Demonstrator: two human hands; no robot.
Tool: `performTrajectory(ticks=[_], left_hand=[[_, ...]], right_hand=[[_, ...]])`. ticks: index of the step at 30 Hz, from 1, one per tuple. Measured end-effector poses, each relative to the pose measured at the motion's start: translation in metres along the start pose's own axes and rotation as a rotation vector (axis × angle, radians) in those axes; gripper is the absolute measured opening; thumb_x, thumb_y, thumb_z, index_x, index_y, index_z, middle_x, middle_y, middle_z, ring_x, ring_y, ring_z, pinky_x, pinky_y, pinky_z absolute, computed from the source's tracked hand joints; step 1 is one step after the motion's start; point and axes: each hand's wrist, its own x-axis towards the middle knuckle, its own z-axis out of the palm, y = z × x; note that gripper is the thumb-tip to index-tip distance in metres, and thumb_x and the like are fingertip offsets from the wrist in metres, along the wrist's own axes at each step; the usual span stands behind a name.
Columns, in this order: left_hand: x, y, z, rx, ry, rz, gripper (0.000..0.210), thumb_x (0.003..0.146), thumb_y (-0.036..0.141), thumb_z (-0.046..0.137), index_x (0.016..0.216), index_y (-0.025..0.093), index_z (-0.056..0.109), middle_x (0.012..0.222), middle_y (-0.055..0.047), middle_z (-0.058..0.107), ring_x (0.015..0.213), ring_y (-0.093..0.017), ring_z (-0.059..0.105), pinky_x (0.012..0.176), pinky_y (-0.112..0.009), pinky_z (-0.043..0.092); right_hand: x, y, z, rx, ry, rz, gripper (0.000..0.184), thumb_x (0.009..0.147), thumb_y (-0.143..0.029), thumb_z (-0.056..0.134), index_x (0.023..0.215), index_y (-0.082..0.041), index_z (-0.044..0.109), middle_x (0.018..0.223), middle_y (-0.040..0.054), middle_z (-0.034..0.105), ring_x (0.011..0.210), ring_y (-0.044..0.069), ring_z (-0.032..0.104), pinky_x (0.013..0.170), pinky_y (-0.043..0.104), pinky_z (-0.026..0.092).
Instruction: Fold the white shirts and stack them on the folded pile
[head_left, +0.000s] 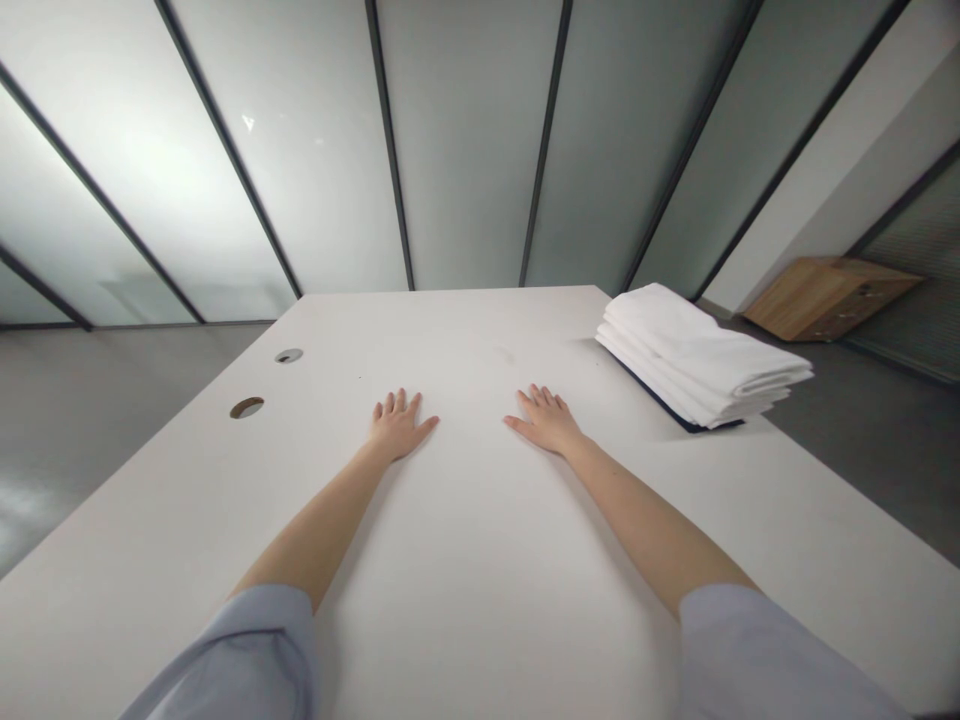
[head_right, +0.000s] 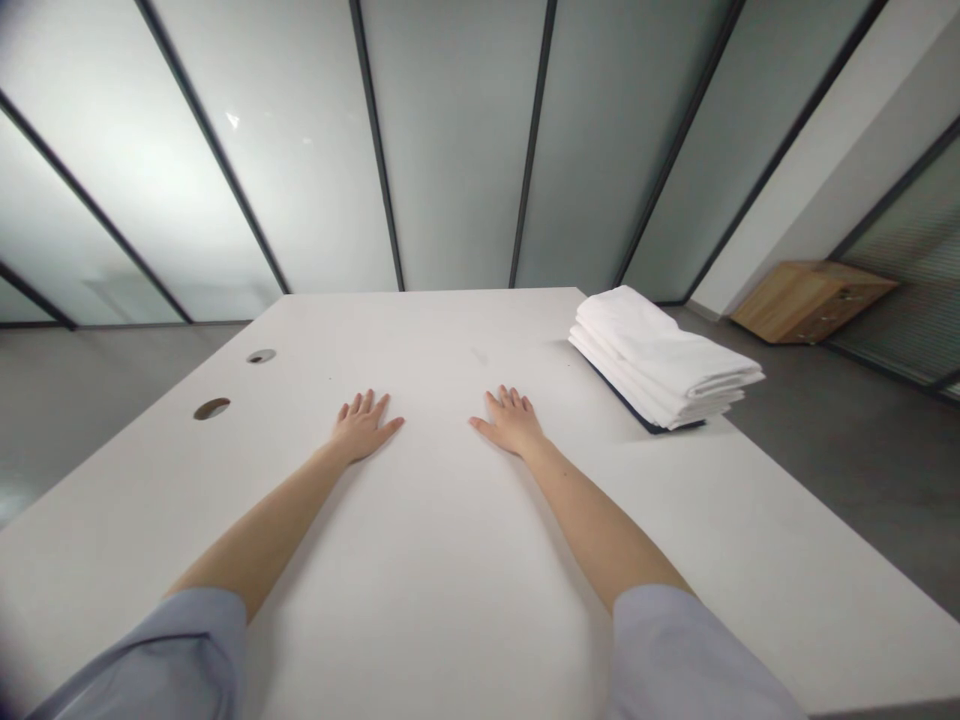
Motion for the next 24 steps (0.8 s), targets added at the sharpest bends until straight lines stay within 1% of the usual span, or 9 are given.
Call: performTrajectory(ticks=[7, 17, 24], left_hand=[[-0.0007, 0.0009, -0.0017, 0.0, -0.012, -0.009, 0.083, 0.088, 0.071, 0.018, 0.152, 0.02, 0.023, 0.159, -0.014, 0.015, 0.145, -0.033, 0.014, 0.115, -0.049, 0.018], [0.0003, -0.0011, 0.0005, 0.004, 0.018, 0.001, 0.081, 0.087, 0.071, 0.02, 0.151, 0.022, 0.026, 0.158, -0.012, 0.019, 0.145, -0.034, 0.017, 0.114, -0.049, 0.02], [-0.0003, -0.0003, -0.0001, -0.001, 0.021, -0.001, 0.08, 0.088, 0.071, 0.021, 0.151, 0.022, 0.027, 0.158, -0.013, 0.019, 0.145, -0.033, 0.017, 0.114, -0.049, 0.02]], right_hand=[[0.0008, 0.001, 0.002, 0.003, 0.01, -0.003, 0.086, 0.087, -0.073, 0.022, 0.151, -0.017, 0.024, 0.158, 0.0161, 0.016, 0.145, 0.033, 0.014, 0.114, 0.047, 0.011], [0.0024, 0.0028, 0.0045, -0.001, 0.012, -0.005, 0.086, 0.086, -0.074, 0.021, 0.152, -0.018, 0.024, 0.159, 0.0146, 0.015, 0.145, 0.033, 0.013, 0.114, 0.047, 0.01], [0.0018, 0.0021, 0.0034, 0.009, 0.022, -0.007, 0.085, 0.086, -0.074, 0.023, 0.15, -0.017, 0.027, 0.158, 0.0155, 0.017, 0.144, 0.034, 0.015, 0.114, 0.047, 0.012]])
